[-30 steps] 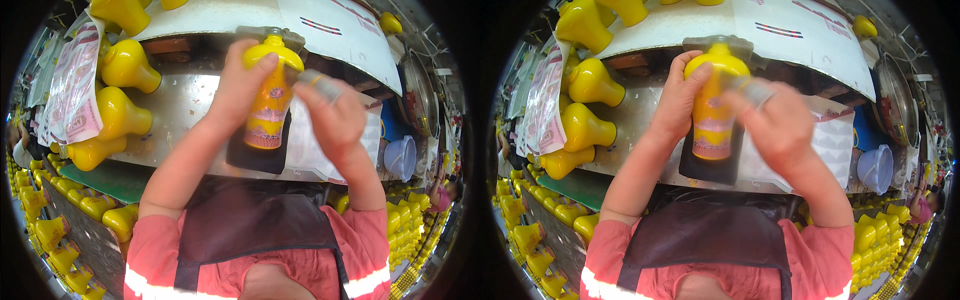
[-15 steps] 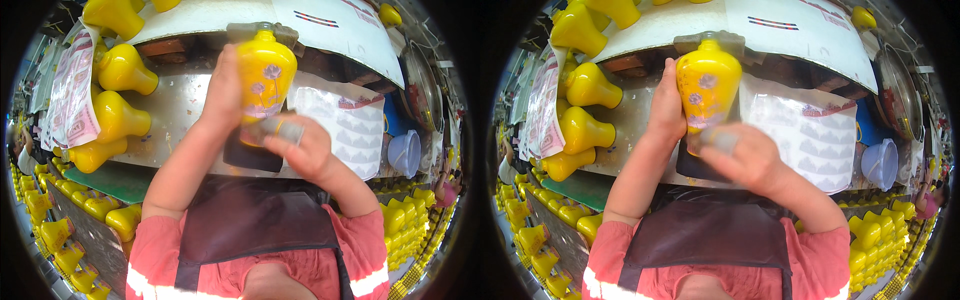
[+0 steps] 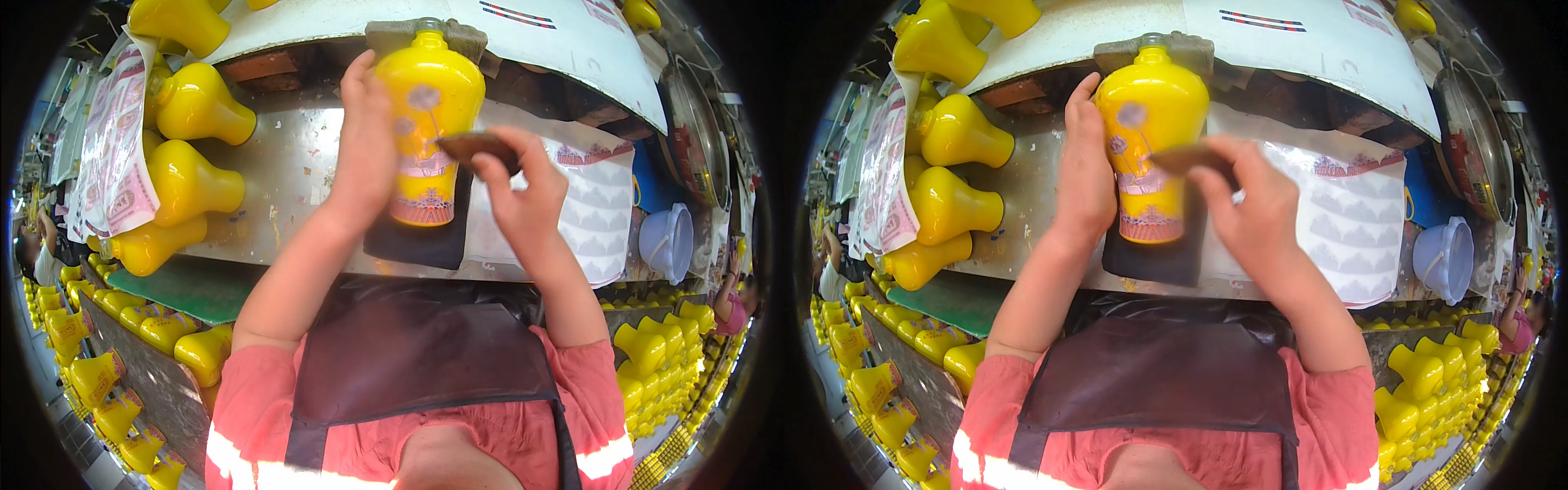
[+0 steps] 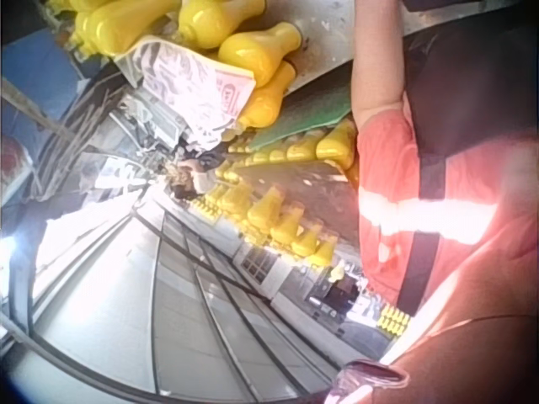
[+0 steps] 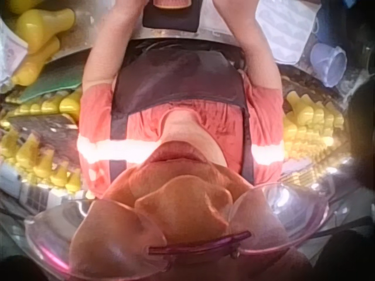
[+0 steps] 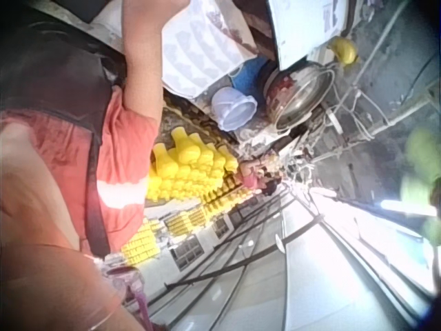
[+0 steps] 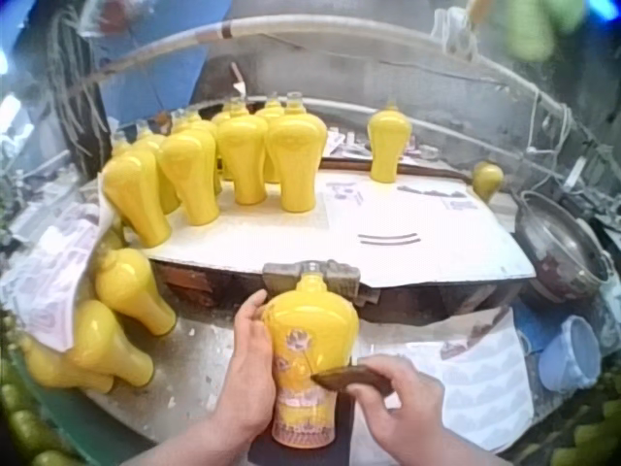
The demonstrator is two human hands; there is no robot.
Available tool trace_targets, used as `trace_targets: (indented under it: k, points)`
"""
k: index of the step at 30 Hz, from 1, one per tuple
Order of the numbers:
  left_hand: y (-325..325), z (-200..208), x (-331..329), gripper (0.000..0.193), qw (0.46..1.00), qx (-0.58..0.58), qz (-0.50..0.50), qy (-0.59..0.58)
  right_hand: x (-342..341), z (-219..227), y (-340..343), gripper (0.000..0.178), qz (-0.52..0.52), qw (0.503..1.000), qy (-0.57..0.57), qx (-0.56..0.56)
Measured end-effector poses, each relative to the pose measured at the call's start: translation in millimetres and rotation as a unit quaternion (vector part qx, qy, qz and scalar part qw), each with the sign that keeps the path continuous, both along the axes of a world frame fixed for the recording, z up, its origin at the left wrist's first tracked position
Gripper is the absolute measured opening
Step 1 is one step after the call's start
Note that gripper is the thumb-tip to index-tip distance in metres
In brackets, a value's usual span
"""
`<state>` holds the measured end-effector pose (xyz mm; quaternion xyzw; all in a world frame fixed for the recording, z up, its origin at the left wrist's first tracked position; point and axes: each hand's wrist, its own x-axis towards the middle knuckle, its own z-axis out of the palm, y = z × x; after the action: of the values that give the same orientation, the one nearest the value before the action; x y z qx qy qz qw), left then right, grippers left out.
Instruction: The person applies a decorative label to the neck of a yellow ceramic vase, smooths it, and then applies a second label to the base. They repeat this process on multiple vases, handling each one individually and placing finished items aside.
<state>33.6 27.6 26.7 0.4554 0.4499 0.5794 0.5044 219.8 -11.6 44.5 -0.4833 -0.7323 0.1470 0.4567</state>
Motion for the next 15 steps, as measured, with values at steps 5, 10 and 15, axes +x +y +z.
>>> trace_targets:
  k: [5, 10, 15]
  points:
    - [-14.7, -13.7, -6.7, 0.090, 0.981, 0.047, -0.067, 0.175, -1.5, 8.8, 7.7, 0.030, 0.039, 0.998, 0.045, 0.000]
    - [-18.8, -12.6, -7.3, 0.107, 0.966, 0.032, -0.084, 0.243, -6.4, 13.6, 20.0, 0.032, -0.098, 0.992, 0.072, -0.018]
    - [-19.7, -11.3, -1.0, 0.124, 0.980, -0.001, -0.063, 0.187, -9.9, 30.3, 33.7, 0.033, -0.005, 0.998, -0.055, 0.037]
